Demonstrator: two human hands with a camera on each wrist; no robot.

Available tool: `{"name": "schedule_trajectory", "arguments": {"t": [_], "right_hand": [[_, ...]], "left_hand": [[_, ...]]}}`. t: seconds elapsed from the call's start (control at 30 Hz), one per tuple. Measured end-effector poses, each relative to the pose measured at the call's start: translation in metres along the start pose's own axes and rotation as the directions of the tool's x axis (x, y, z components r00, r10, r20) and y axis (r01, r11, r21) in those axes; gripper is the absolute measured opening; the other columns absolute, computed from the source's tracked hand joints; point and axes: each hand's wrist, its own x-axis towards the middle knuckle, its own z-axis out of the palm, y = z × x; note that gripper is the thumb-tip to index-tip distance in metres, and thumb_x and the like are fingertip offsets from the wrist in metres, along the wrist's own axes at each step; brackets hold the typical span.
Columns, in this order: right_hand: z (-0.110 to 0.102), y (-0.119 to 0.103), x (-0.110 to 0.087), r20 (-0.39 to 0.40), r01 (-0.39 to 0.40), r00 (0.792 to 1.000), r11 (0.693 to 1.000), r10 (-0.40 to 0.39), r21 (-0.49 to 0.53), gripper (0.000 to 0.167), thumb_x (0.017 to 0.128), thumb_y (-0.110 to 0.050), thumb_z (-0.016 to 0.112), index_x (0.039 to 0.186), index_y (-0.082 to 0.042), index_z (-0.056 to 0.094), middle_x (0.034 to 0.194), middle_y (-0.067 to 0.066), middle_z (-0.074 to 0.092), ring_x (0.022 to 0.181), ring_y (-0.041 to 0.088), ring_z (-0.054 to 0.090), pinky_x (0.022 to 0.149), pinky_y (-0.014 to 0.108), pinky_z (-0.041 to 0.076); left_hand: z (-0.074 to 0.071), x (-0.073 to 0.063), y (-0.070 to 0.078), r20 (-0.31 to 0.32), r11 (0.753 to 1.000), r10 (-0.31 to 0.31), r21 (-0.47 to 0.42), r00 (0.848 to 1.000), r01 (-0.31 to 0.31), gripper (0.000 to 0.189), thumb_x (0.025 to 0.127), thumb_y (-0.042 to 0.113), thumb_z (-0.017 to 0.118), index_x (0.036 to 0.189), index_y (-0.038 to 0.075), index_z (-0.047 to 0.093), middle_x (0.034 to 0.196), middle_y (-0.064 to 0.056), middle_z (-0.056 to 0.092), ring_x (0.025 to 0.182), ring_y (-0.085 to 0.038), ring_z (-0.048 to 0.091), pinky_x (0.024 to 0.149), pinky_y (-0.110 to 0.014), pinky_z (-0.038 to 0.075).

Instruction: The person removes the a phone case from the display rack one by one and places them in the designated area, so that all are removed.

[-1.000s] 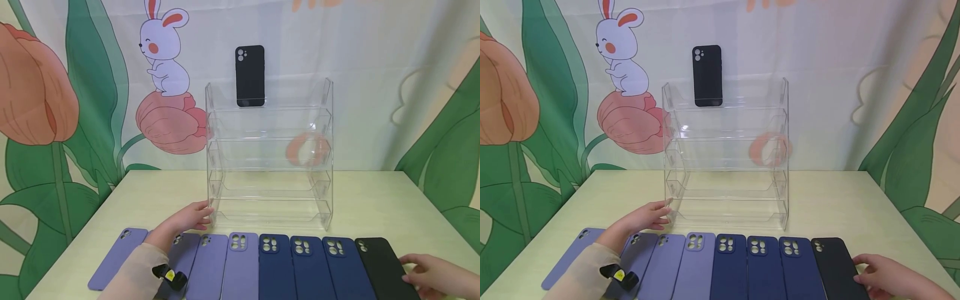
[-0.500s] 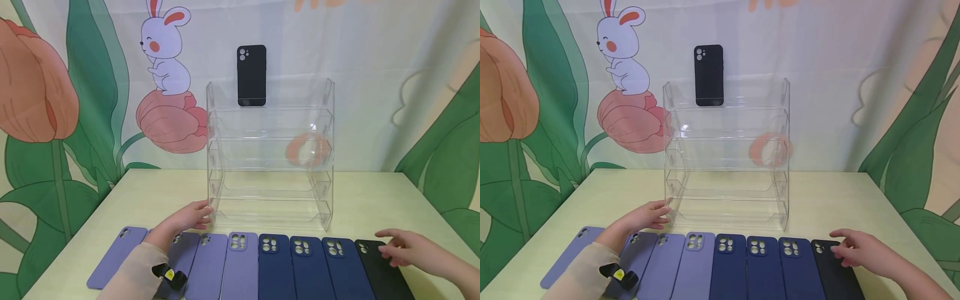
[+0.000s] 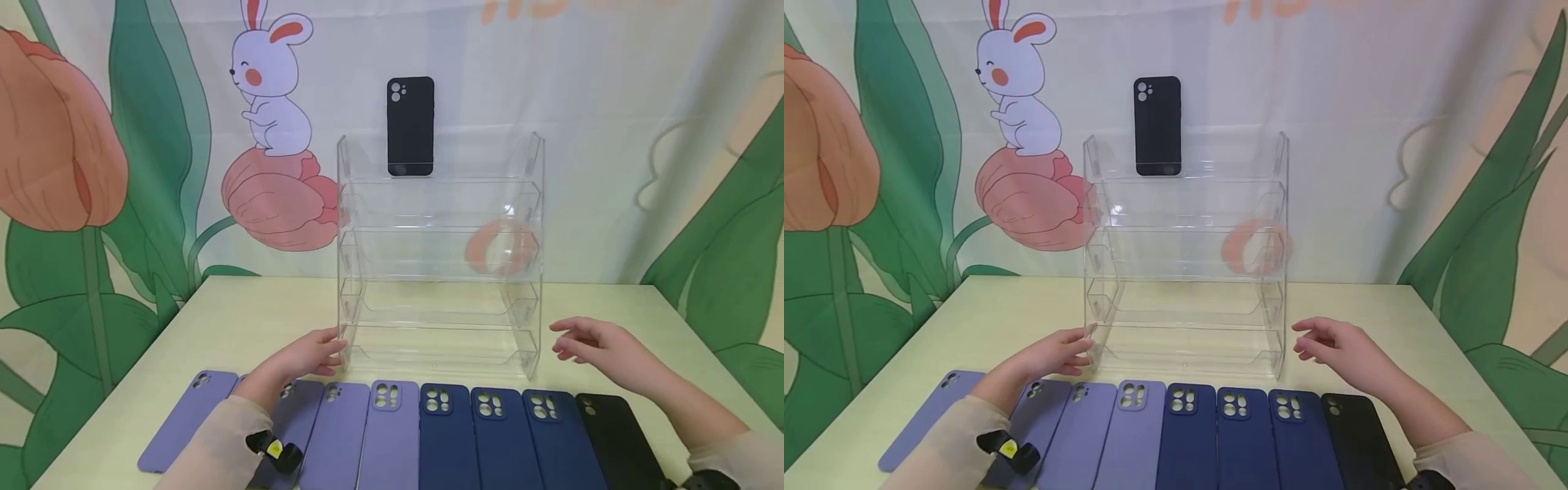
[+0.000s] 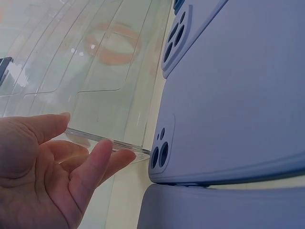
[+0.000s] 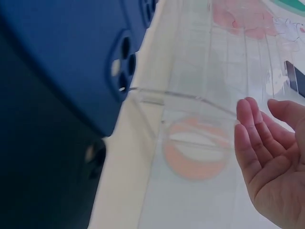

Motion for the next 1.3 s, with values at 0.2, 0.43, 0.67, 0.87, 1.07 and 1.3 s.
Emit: {"name": "schedule_trajectory", "arguments": {"t": [0.2,0.43,0.67,0.87,1.07,1.3], "right_hand": [[-0.003,-0.015,0.022,-0.076,0.026,0.997,1.0,-0.026,0.005,0.037,0.098,-0.019,0.051,0.123,0.008,0.051,0.102,0.014,0.065,0.088,0.013,0.064,0.073,0.028,0.053],[-0.011,-0.04,0.049,-0.133,0.009,0.991,0.999,-0.004,0.034,0.041,0.097,-0.028,0.051,0.125,0.003,0.052,0.108,0.016,0.064,0.091,0.011,0.063,0.078,0.025,0.052],[-0.013,-0.058,0.072,-0.132,0.004,0.991,0.995,0.01,0.103,0.04,0.097,-0.026,0.051,0.125,0.003,0.052,0.111,0.02,0.062,0.092,0.011,0.063,0.078,0.025,0.052],[-0.015,-0.066,0.085,-0.123,0.015,0.992,0.993,0.0,0.119,0.038,0.097,-0.024,0.051,0.126,0.002,0.051,0.111,0.019,0.062,0.096,0.018,0.063,0.081,0.028,0.052],[-0.018,-0.076,0.1,-0.129,0.04,0.991,0.99,-0.023,0.135,0.037,0.097,-0.024,0.052,0.124,0.001,0.052,0.109,0.017,0.062,0.097,0.02,0.063,0.08,0.024,0.052],[-0.019,-0.089,0.118,-0.151,0.034,0.988,0.988,-0.011,0.153,0.039,0.097,-0.027,0.051,0.126,0.0,0.051,0.112,0.014,0.062,0.099,0.02,0.062,0.081,0.024,0.051]], "left_hand": [[0.001,0.0,-0.003,0.004,1.0,0.001,-0.004,1.0,-0.001,0.055,0.1,0.022,0.043,0.145,-0.002,0.024,0.138,-0.026,0.04,0.116,-0.038,0.051,0.084,-0.04,0.051],[0.003,0.002,-0.002,0.017,1.0,0.009,-0.018,1.0,-0.009,0.054,0.1,0.021,0.043,0.145,-0.002,0.025,0.138,-0.027,0.04,0.117,-0.039,0.05,0.084,-0.04,0.051],[0.004,0.002,-0.003,0.013,1.0,0.011,-0.014,1.0,-0.011,0.052,0.1,0.021,0.043,0.145,-0.002,0.027,0.137,-0.027,0.041,0.116,-0.039,0.051,0.083,-0.04,0.052],[0.003,0.002,-0.002,0.011,1.0,0.008,-0.015,1.0,-0.008,0.053,0.101,0.018,0.042,0.145,-0.003,0.024,0.138,-0.027,0.039,0.117,-0.039,0.05,0.083,-0.04,0.052],[0.001,0.002,-0.002,0.007,1.0,0.017,-0.004,1.0,-0.017,0.053,0.101,0.019,0.041,0.145,-0.004,0.023,0.139,-0.028,0.037,0.117,-0.039,0.05,0.083,-0.039,0.052],[0.0,0.0,-0.001,0.018,1.0,0.019,-0.006,1.0,-0.019,0.054,0.101,0.02,0.041,0.145,-0.004,0.022,0.139,-0.029,0.036,0.118,-0.04,0.048,0.084,-0.04,0.051]]}}
